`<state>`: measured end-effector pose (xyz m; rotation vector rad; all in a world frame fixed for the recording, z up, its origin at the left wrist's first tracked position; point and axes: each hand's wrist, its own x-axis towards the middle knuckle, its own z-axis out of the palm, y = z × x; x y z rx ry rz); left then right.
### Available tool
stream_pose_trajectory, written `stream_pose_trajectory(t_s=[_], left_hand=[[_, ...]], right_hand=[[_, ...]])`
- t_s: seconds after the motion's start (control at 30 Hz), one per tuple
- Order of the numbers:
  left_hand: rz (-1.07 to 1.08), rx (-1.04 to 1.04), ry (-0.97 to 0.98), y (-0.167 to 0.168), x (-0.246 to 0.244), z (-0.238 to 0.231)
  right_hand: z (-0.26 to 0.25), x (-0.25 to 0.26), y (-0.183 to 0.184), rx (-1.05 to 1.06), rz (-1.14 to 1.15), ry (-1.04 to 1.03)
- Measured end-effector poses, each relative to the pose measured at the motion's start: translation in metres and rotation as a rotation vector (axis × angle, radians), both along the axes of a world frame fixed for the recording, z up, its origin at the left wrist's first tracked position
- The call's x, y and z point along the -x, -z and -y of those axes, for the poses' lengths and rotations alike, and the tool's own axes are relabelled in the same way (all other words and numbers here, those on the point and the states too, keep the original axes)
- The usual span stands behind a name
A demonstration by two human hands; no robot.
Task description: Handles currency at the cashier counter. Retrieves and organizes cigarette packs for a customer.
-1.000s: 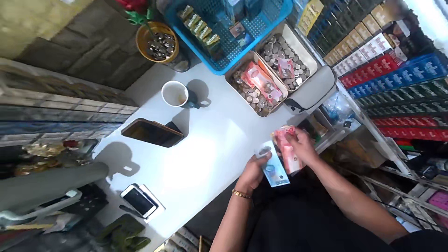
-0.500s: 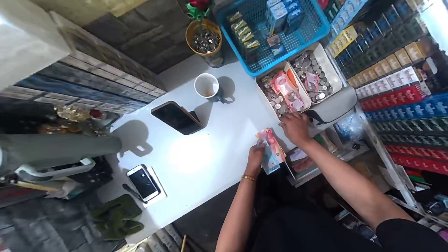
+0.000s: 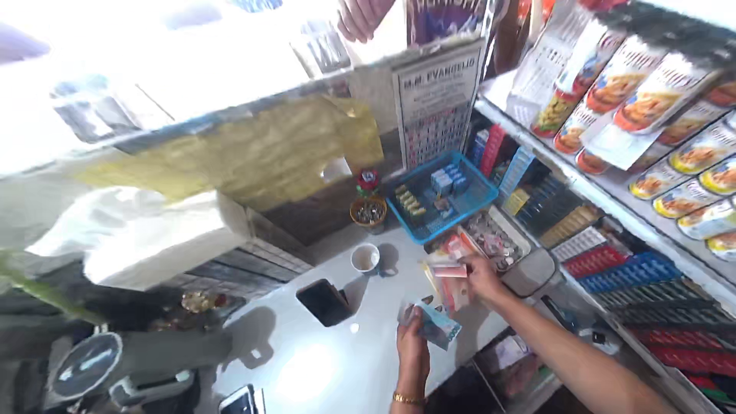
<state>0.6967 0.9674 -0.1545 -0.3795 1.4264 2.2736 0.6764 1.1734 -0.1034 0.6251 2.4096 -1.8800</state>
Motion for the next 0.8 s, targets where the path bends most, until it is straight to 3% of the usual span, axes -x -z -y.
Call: stream_pose_trajectory(t_s=[0.23,0.57,0.8], left_hand=[[0.04,0.021,-0.063,0.0,-0.006,0.049],[0.162,0.212,0.096,0.038,-0.089,0.097],[0.193,0.192,0.007,0.035,-0.084,0.104]], right_hand=[[-0.024,0.078,-0.093,0.404,-0.131,0.299],[-0.004,0.121,-0.105,0.645,-0.227,0.335],[0.002,0.129,-0.121,0.748,-0.241,0.444]])
